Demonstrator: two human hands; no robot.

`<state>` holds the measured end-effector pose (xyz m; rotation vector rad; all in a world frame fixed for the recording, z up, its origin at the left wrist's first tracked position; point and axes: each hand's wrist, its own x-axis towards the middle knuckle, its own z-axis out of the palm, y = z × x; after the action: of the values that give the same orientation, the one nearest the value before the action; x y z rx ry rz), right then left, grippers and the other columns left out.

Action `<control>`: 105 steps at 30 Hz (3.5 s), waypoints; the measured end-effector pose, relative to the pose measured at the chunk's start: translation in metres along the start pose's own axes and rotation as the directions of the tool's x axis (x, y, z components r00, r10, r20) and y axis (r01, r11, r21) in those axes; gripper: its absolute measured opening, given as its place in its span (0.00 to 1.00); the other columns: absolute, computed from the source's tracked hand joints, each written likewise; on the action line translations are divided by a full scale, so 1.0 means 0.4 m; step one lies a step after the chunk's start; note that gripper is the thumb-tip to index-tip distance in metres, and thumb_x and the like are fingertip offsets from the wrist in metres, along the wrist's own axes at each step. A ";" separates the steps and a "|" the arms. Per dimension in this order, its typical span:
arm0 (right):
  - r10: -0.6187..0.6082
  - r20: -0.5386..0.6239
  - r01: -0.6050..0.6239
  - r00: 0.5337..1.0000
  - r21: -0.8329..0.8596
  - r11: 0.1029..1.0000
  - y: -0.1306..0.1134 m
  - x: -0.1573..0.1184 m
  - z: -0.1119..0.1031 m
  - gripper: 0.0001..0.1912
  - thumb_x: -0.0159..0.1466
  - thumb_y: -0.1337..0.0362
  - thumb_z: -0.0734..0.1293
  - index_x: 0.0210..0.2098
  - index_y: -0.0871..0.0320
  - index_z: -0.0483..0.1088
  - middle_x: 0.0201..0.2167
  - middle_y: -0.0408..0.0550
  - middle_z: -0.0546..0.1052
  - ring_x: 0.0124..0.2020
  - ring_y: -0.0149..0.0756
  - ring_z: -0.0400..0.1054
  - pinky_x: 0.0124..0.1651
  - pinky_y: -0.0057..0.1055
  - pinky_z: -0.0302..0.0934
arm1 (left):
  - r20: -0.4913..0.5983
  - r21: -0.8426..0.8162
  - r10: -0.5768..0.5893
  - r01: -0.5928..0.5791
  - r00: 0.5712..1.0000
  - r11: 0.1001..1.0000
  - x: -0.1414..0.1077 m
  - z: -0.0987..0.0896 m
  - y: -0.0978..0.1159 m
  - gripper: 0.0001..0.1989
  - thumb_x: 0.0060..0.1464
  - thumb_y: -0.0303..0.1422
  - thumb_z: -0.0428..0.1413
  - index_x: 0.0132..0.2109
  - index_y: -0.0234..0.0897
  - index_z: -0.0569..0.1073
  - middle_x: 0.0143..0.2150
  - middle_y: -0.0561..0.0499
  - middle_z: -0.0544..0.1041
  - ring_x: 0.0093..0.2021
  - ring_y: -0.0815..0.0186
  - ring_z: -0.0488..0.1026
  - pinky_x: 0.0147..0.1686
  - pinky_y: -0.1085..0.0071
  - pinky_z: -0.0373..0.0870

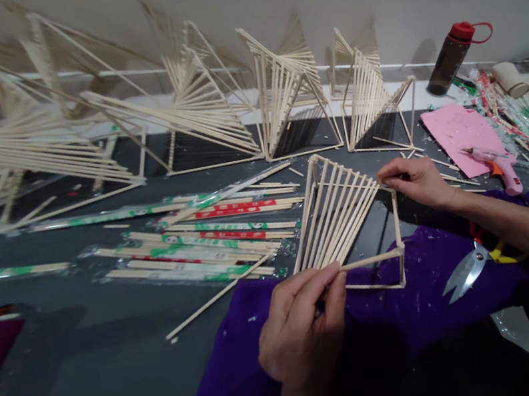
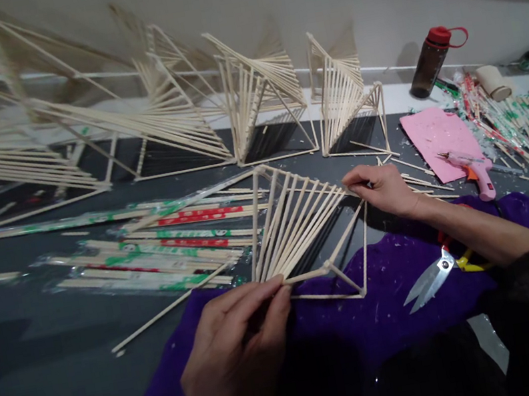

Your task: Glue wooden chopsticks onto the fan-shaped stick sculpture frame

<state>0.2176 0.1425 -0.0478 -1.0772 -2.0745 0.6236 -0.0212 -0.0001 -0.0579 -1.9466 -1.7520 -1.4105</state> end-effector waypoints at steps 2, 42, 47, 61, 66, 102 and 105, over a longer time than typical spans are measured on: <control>0.051 -0.010 -0.050 0.999 0.044 0.998 0.000 0.001 0.001 0.07 0.61 0.65 0.67 0.34 0.56 0.79 0.32 0.44 0.82 0.33 0.32 0.74 0.37 0.29 0.65 | 0.013 0.000 -0.005 0.005 1.000 1.000 -0.001 0.000 0.000 0.03 0.55 0.30 0.62 0.36 0.43 0.81 0.33 0.55 0.82 0.30 0.70 0.78 0.30 0.76 0.71; 0.067 0.050 -0.066 0.996 -0.020 0.998 0.033 0.022 0.006 0.12 0.64 0.67 0.63 0.42 0.56 0.78 0.42 0.50 0.81 0.43 0.38 0.74 0.49 0.36 0.65 | -0.049 -0.015 0.030 -0.031 0.998 0.999 -0.005 0.009 -0.011 0.05 0.53 0.28 0.65 0.38 0.41 0.80 0.34 0.52 0.81 0.32 0.69 0.77 0.31 0.75 0.71; 0.163 0.277 -0.218 0.947 0.181 0.959 0.048 0.036 0.008 0.14 0.65 0.58 0.64 0.39 0.57 0.80 0.38 0.48 0.81 0.39 0.35 0.74 0.45 0.33 0.65 | -0.042 -0.031 -0.004 0.003 0.999 1.000 -0.008 0.010 -0.014 0.03 0.54 0.30 0.64 0.38 0.42 0.81 0.33 0.52 0.81 0.31 0.68 0.78 0.30 0.74 0.72; 0.288 0.376 -0.418 0.881 0.333 0.845 0.038 0.029 -0.007 0.14 0.60 0.55 0.70 0.37 0.58 0.81 0.33 0.47 0.83 0.33 0.33 0.74 0.36 0.28 0.64 | -0.030 -0.012 0.000 -0.001 1.000 1.000 -0.011 0.004 -0.015 0.04 0.54 0.29 0.64 0.38 0.42 0.81 0.34 0.52 0.81 0.32 0.68 0.77 0.31 0.74 0.71; 0.276 0.383 -0.407 0.882 0.319 0.856 0.037 0.028 -0.007 0.14 0.60 0.55 0.69 0.37 0.58 0.81 0.33 0.47 0.82 0.32 0.33 0.73 0.35 0.28 0.64 | -0.024 -0.012 0.031 -0.031 0.999 0.999 -0.011 0.002 -0.013 0.06 0.53 0.27 0.64 0.39 0.41 0.80 0.35 0.53 0.80 0.32 0.69 0.77 0.33 0.75 0.71; 0.314 0.320 -0.389 0.894 0.204 0.898 0.014 0.023 -0.020 0.16 0.58 0.52 0.70 0.35 0.58 0.82 0.29 0.47 0.79 0.26 0.31 0.63 0.29 0.28 0.56 | -0.087 -0.116 0.100 -0.110 0.991 0.987 -0.003 -0.001 0.012 0.10 0.53 0.23 0.63 0.41 0.40 0.75 0.36 0.56 0.82 0.33 0.72 0.78 0.35 0.76 0.73; 0.296 0.307 -0.361 0.905 0.183 0.915 0.013 0.020 -0.020 0.17 0.59 0.51 0.69 0.36 0.57 0.82 0.31 0.48 0.80 0.28 0.33 0.66 0.31 0.29 0.58 | -0.064 -0.113 0.088 -0.094 0.994 0.989 -0.003 -0.002 0.012 0.09 0.54 0.23 0.63 0.41 0.41 0.75 0.35 0.56 0.82 0.33 0.72 0.78 0.34 0.76 0.74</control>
<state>0.2230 0.1525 -0.0434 -1.2707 -1.9884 1.2202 -0.0174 -0.0030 -0.0562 -1.9929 -1.5677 -1.5531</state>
